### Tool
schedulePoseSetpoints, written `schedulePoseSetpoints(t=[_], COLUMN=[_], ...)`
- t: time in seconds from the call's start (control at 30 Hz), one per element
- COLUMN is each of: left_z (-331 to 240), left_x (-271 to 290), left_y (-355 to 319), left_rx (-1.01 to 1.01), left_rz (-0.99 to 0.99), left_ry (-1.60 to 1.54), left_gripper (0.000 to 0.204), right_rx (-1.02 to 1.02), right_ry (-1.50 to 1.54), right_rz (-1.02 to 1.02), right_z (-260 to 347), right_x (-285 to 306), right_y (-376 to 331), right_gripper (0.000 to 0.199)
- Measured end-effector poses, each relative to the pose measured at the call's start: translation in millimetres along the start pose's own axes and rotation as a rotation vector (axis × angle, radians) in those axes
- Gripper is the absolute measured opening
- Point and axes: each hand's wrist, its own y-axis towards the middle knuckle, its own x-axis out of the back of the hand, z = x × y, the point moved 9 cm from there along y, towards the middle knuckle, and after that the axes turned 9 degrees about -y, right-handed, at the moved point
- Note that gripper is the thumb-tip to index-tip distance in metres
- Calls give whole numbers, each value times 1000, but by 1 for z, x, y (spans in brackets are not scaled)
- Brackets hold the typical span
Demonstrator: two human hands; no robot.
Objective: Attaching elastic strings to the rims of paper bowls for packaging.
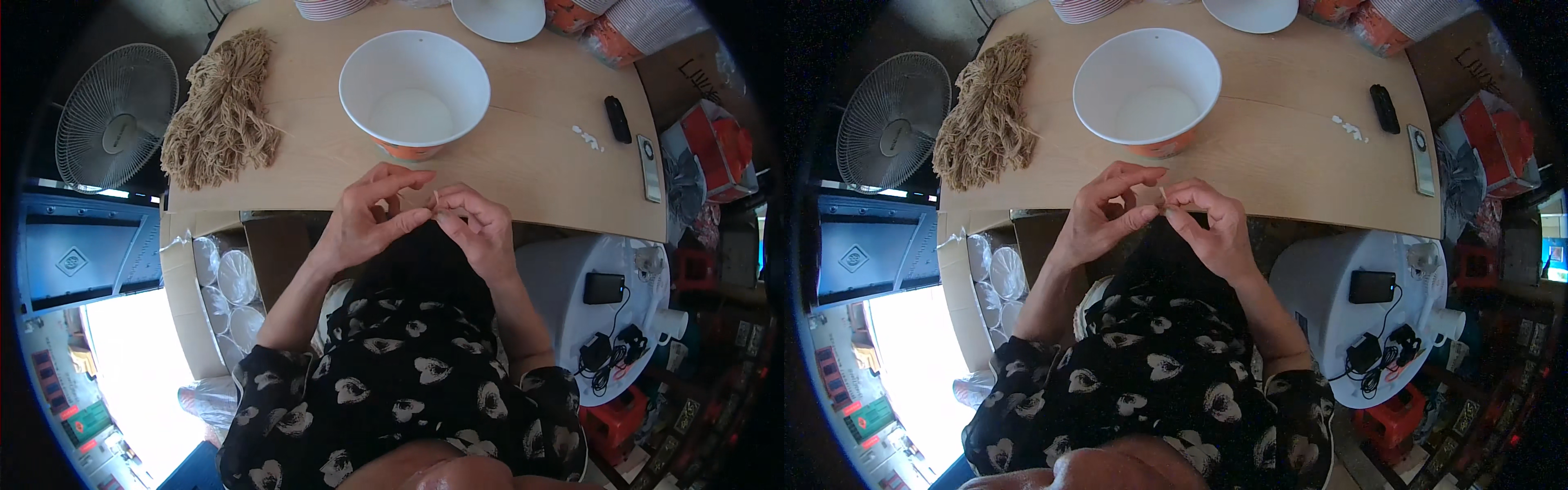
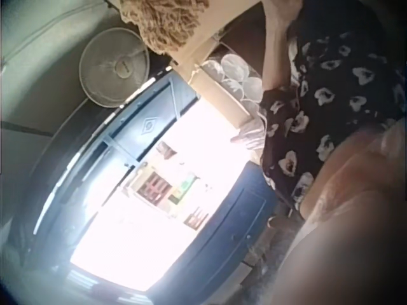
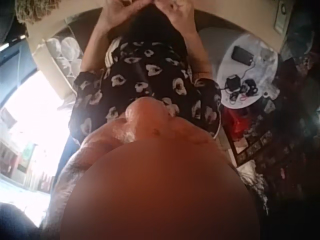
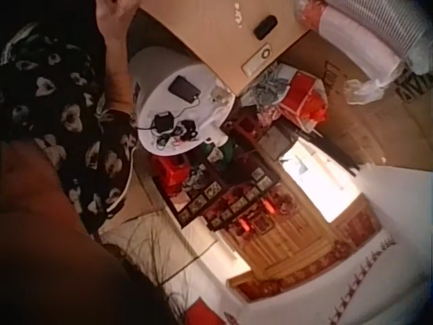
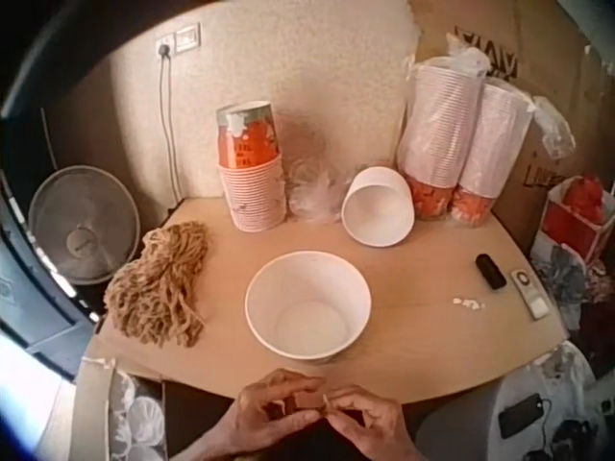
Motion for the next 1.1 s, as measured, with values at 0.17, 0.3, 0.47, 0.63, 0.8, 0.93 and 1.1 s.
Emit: schedulePoseSetpoints(t=[0.17,0.3,0.47,0.63,0.8,0.93,1.1], left_z=[10,0,-2,-12,-11,-7,6], left_x=[-19,-33,-55,-95,-112,-99,-83], left_y=[6,0,-10,-15,-12,-9,-9], left_rx=[30,99,-15,-54,-32,-52,2], left_rz=[236,298,60,147,222,133,107], left_ry=[-196,-224,-235,-361,-358,-437,-494], left_gripper=[22,20,16,17,15,13,10], right_rx=[52,38,45,172,4,-135,-130], right_ry=[-83,-11,147,266,473,301,131], right_rz=[93,105,-60,-129,-106,-221,-230], right_z=[12,15,15,24,21,11,13], right_x=[-4,4,29,57,72,75,64], right_y=[-4,-14,-35,-48,-62,-69,-67], right_gripper=[7,4,5,12,12,7,11])
